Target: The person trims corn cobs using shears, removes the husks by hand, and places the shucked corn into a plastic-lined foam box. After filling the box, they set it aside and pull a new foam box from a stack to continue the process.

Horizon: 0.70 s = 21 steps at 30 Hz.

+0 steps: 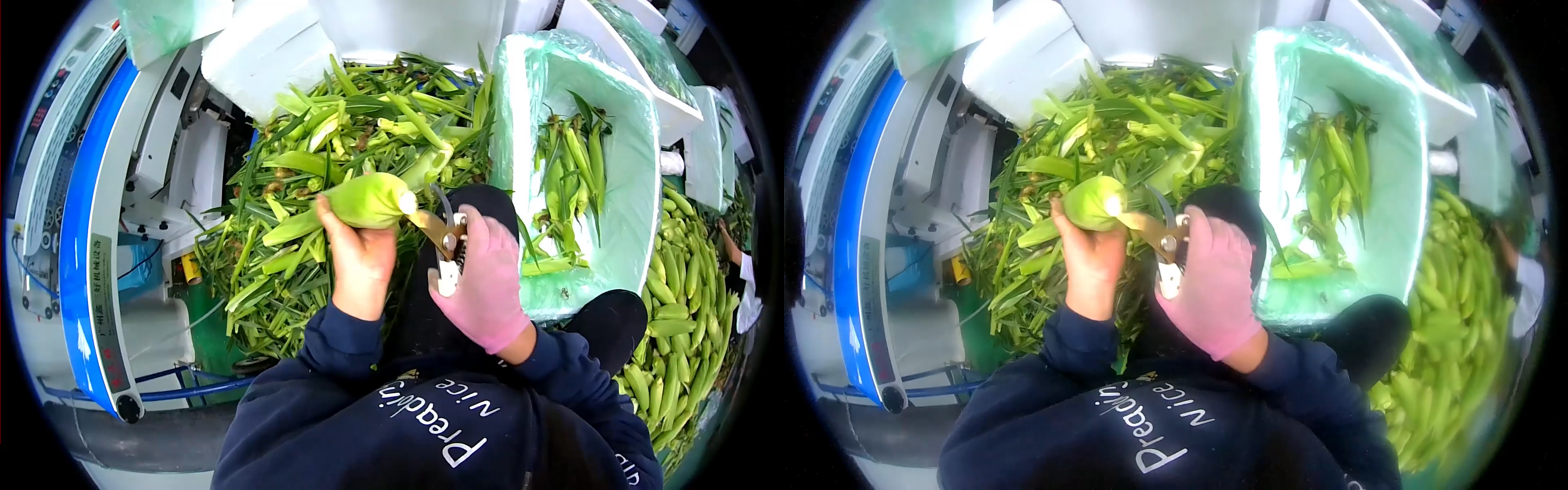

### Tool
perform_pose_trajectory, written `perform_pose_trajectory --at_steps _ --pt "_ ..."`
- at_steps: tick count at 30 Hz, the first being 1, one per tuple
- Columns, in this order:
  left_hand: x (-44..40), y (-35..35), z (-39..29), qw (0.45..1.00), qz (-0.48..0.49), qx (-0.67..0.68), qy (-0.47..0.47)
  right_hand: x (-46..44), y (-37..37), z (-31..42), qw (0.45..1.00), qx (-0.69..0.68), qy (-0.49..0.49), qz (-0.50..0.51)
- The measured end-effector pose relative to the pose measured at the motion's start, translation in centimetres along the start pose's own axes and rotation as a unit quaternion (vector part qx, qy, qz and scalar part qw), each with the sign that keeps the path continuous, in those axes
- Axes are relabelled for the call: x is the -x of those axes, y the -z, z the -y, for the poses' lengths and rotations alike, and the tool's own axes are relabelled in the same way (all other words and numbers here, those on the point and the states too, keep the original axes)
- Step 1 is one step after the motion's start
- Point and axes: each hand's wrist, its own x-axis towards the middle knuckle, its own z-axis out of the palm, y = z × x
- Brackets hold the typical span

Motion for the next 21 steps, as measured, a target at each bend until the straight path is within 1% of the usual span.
perform_pose_trajectory --at_steps 2,3,4,6,8,10,11,13,14,15,16,17,19,21 --pt "0.0 0.9 1.2 0.999 0.000 -0.006 0.043 -1.0 -0.1 -0.3 0.997 0.040 0.036 -0.054" --pt "-0.1 0.8 1.4 0.999 -0.010 0.005 0.047 -1.2 -0.1 -0.7 0.995 0.054 0.045 -0.065" --pt "-0.5 1.2 1.4 0.999 0.004 0.011 0.047 -1.3 0.0 -1.1 0.993 0.068 0.055 -0.075" --pt "-1.2 2.0 1.1 0.998 0.029 0.024 0.045 -0.9 0.2 -1.4 0.996 0.061 0.045 -0.040" --pt "-0.9 1.8 1.6 0.999 0.018 0.018 0.046 -0.5 0.3 -1.5 0.997 0.067 0.042 -0.003" --pt "-0.9 2.5 2.5 0.997 0.011 0.023 0.066 -0.5 -0.2 -1.0 0.998 0.058 0.029 -0.022" --pt "-1.2 2.9 3.0 0.998 0.023 0.018 0.057 -0.5 -0.4 -0.9 0.998 0.053 0.031 -0.029" --pt "-0.7 1.4 3.6 1.000 0.004 0.010 -0.008 -0.8 -0.7 -0.6 0.998 0.039 0.036 -0.046" --pt "-0.6 0.8 3.6 0.999 -0.003 0.004 -0.041 -1.0 -0.8 -0.5 0.999 0.016 0.024 -0.029" --pt "-1.0 1.1 3.7 0.997 0.038 0.000 -0.065 -1.3 -0.9 -0.5 1.000 -0.007 0.011 -0.013" --pt "-1.2 1.2 3.8 0.995 0.051 0.001 -0.080 -1.5 -1.0 -0.6 1.000 -0.030 -0.002 0.002" --pt "-1.4 1.3 3.9 0.994 0.065 0.000 -0.093 -1.9 -0.8 -0.7 0.999 -0.018 0.021 -0.016" --pt "-0.5 0.1 4.0 0.991 0.072 -0.012 -0.116 -2.1 -0.5 -1.4 0.999 -0.041 0.028 0.001" --pt "0.8 -0.7 3.8 0.991 0.077 -0.028 -0.105 -2.1 0.1 -2.1 0.998 -0.038 0.056 0.001"
